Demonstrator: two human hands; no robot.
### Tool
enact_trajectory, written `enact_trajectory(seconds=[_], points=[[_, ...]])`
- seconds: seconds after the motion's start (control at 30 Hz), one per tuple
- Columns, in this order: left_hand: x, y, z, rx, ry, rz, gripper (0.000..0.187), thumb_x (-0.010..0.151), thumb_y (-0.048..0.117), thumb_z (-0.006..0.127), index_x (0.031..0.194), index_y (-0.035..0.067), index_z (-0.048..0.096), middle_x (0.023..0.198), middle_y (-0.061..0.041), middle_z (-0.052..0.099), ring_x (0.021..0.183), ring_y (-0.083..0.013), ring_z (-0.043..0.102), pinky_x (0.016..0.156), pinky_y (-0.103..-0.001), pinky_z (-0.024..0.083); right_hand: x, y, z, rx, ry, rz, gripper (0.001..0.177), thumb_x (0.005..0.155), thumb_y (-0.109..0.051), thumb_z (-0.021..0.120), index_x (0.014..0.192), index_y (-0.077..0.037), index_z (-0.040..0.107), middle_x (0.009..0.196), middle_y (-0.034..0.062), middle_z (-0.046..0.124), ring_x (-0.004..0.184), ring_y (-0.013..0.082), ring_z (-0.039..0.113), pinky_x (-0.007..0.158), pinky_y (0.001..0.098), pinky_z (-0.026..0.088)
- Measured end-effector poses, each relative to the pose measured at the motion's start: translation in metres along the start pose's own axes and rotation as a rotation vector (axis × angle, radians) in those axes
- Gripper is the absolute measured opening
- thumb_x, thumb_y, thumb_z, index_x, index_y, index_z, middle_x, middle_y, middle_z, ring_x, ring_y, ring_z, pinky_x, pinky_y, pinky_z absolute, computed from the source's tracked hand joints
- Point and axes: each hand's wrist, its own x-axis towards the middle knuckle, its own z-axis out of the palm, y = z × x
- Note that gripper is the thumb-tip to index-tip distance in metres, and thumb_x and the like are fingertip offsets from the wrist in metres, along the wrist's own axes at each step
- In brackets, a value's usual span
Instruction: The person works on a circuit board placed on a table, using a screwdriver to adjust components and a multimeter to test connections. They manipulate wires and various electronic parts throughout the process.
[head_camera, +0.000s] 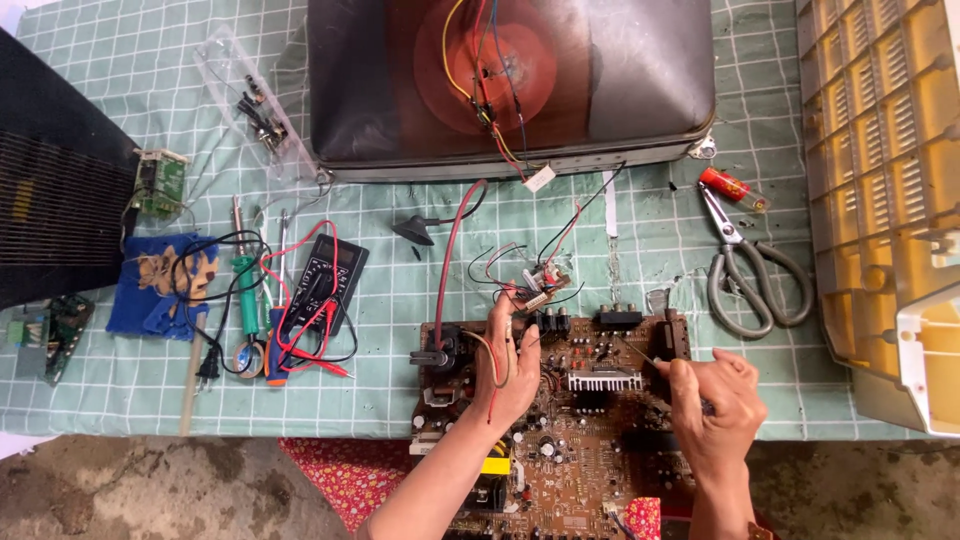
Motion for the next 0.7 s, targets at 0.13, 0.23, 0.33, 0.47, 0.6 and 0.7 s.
enact_trajectory(seconds=[0.13, 0.23, 0.33, 0.47, 0.6, 0.7], points=[[-0.001, -0.003, 0.002, 0.023, 0.005, 0.023, 0.053, 0.105, 0.019, 0.049, 0.151, -0.003, 0.033, 0.152, -0.026, 0.045, 0.142, -0.0377, 0.046, 0.118, -0.045, 0.038, 0.003, -0.003, -0.001, 0.020, 0.012, -0.019, 0.031, 0.105, -0.017, 0.060, 0.081, -0.009, 0.078, 0.061, 0.0007, 0.064, 0.054, 0.0131, 0.052, 0.099, 0.0446, 0.046], [-0.001, -0.001, 0.001, 0.065, 0.024, 0.083, 0.052, 0.105, 0.017, 0.049, 0.150, -0.004, 0.033, 0.150, -0.025, 0.047, 0.141, -0.0380, 0.047, 0.118, -0.046, 0.039, 0.000, 0.003, 0.002, -0.010, -0.016, -0.027, 0.030, 0.104, -0.020, 0.062, 0.079, -0.012, 0.077, 0.060, -0.0001, 0.065, 0.052, 0.0124, 0.052, 0.099, 0.0448, 0.047], [0.002, 0.003, 0.000, 0.039, 0.027, 0.097, 0.051, 0.105, 0.016, 0.049, 0.151, -0.002, 0.033, 0.151, -0.024, 0.047, 0.141, -0.0352, 0.048, 0.119, -0.043, 0.039, -0.003, 0.009, 0.007, -0.011, -0.011, -0.052, 0.026, 0.103, -0.009, 0.064, 0.080, -0.010, 0.075, 0.070, 0.0015, 0.068, 0.058, 0.0168, 0.054, 0.097, 0.0438, 0.047], [0.000, 0.002, 0.000, 0.049, 0.021, 0.090, 0.052, 0.105, 0.015, 0.049, 0.150, -0.003, 0.033, 0.151, -0.025, 0.047, 0.141, -0.0365, 0.047, 0.119, -0.044, 0.039, -0.007, 0.012, 0.006, -0.008, 0.043, -0.060, 0.027, 0.106, -0.011, 0.060, 0.086, -0.006, 0.076, 0.075, 0.0056, 0.072, 0.064, 0.0185, 0.062, 0.089, 0.0438, 0.054], [0.000, 0.003, -0.001, 0.035, -0.002, 0.031, 0.053, 0.105, 0.018, 0.049, 0.151, -0.002, 0.032, 0.152, -0.024, 0.045, 0.143, -0.0363, 0.045, 0.119, -0.045, 0.038, -0.005, 0.010, 0.000, -0.001, 0.046, -0.089, 0.028, 0.105, -0.009, 0.061, 0.082, -0.001, 0.076, 0.072, 0.0085, 0.072, 0.062, 0.0204, 0.065, 0.086, 0.0456, 0.058], [0.002, 0.009, -0.003, -0.003, 0.007, 0.010, 0.052, 0.105, 0.020, 0.048, 0.152, 0.001, 0.034, 0.149, -0.021, 0.050, 0.136, -0.0330, 0.053, 0.112, -0.044, 0.042, -0.001, 0.004, -0.003, -0.100, 0.021, -0.142, 0.024, 0.102, -0.005, 0.065, 0.081, -0.007, 0.075, 0.076, 0.0047, 0.072, 0.067, 0.0180, 0.064, 0.091, 0.0414, 0.054]])
